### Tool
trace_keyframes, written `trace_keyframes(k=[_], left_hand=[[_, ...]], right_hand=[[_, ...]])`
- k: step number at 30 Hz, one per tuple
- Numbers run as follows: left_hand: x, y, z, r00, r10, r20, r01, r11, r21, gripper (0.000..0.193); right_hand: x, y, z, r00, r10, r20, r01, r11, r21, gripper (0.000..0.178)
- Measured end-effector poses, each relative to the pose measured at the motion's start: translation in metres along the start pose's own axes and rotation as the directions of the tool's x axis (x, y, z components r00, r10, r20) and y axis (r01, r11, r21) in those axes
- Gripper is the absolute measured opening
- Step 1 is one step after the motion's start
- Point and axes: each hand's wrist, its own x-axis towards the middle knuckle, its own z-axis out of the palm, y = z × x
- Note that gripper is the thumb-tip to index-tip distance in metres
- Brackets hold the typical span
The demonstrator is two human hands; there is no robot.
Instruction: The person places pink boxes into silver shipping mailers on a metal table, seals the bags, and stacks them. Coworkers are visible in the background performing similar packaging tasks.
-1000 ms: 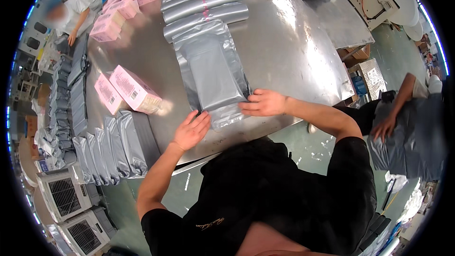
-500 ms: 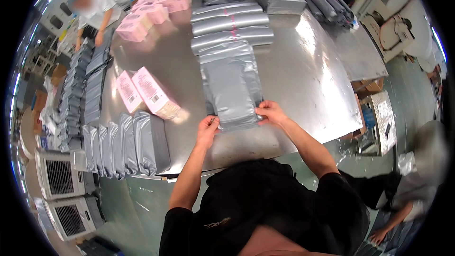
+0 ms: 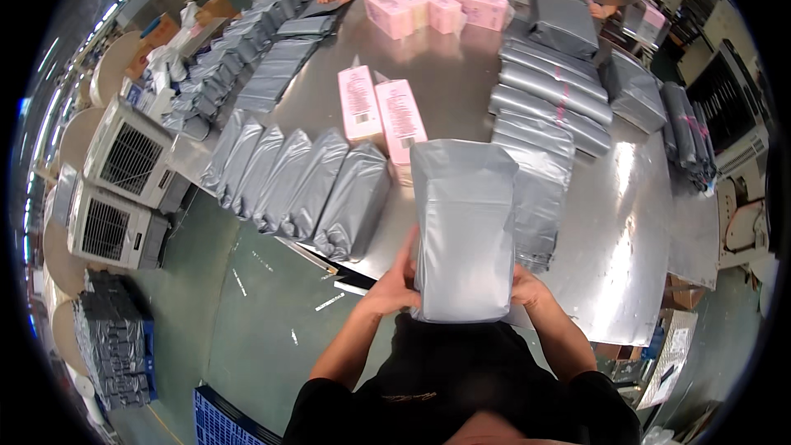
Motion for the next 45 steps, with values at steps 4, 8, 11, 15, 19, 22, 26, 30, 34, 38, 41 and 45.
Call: trace_keyframes(k=[4, 8, 11, 15, 19, 22, 26, 30, 34, 38, 41, 45], left_hand=[[-0.063, 0.078, -0.056, 0.983, 0.164, 0.083, -0.162, 0.986, -0.03, 0.141], [-0.086, 0.131, -0.084, 0.909, 0.227, -0.35, -0.104, 0.936, 0.337, 0.127], [-0.086, 0.191, -0.12, 0.797, 0.364, -0.482, -0.05, 0.836, 0.547, 0.115], [-0.111, 0.307, -0.223, 0.654, 0.702, -0.282, 0.306, 0.095, 0.947, 0.096], [-0.09, 0.352, -0.364, 0.652, 0.669, -0.358, 0.556, -0.1, 0.825, 0.097], [-0.089, 0.304, -0.485, 0.637, 0.56, -0.53, 0.688, -0.102, 0.719, 0.111], [-0.057, 0.315, -0.461, 0.553, 0.443, -0.706, 0.832, -0.26, 0.489, 0.118], [-0.012, 0.301, -0.345, 0.613, 0.77, -0.178, 0.654, -0.368, 0.661, 0.088], [0.026, 0.203, -0.199, 0.763, 0.646, 0.0, 0.128, -0.152, 0.98, 0.057], [0.109, 0.083, -0.033, 0.877, 0.391, 0.28, -0.31, 0.014, 0.95, 0.037], [0.168, 0.011, 0.016, 0.88, 0.287, 0.378, -0.426, 0.125, 0.896, 0.036], [0.235, -0.07, 0.027, 0.913, 0.122, 0.39, -0.389, -0.04, 0.921, 0.028]], right_hand=[[0.076, -0.03, 0.049, 0.993, 0.004, 0.121, 0.02, 0.981, -0.193, 0.091], [0.159, -0.04, 0.109, 0.992, 0.034, 0.118, 0.017, 0.916, -0.4, 0.086], [0.203, -0.059, 0.098, 0.978, -0.205, -0.026, 0.12, 0.669, -0.733, 0.077], [0.246, -0.106, 0.052, 0.765, -0.644, -0.019, -0.187, -0.195, -0.963, 0.076], [0.296, -0.101, 0.038, 0.785, -0.5, -0.367, -0.531, -0.235, -0.814, 0.092], [0.332, -0.086, 0.051, 0.743, -0.401, -0.535, -0.62, -0.11, -0.777, 0.101], [0.318, -0.11, 0.05, 0.713, -0.318, -0.625, -0.66, -0.004, -0.751, 0.102], [0.234, -0.11, 0.009, 0.688, -0.404, -0.603, -0.473, 0.381, -0.794, 0.101], [0.095, -0.079, 0.005, 0.711, -0.444, -0.545, 0.095, 0.828, -0.552, 0.09], [-0.048, -0.034, 0.013, 0.576, -0.442, -0.688, 0.429, 0.88, -0.206, 0.087], [-0.097, 0.022, 0.01, 0.527, -0.38, -0.76, 0.575, 0.818, -0.01, 0.089], [-0.113, 0.084, 0.01, 0.571, -0.257, -0.78, 0.499, 0.863, 0.081, 0.091]])
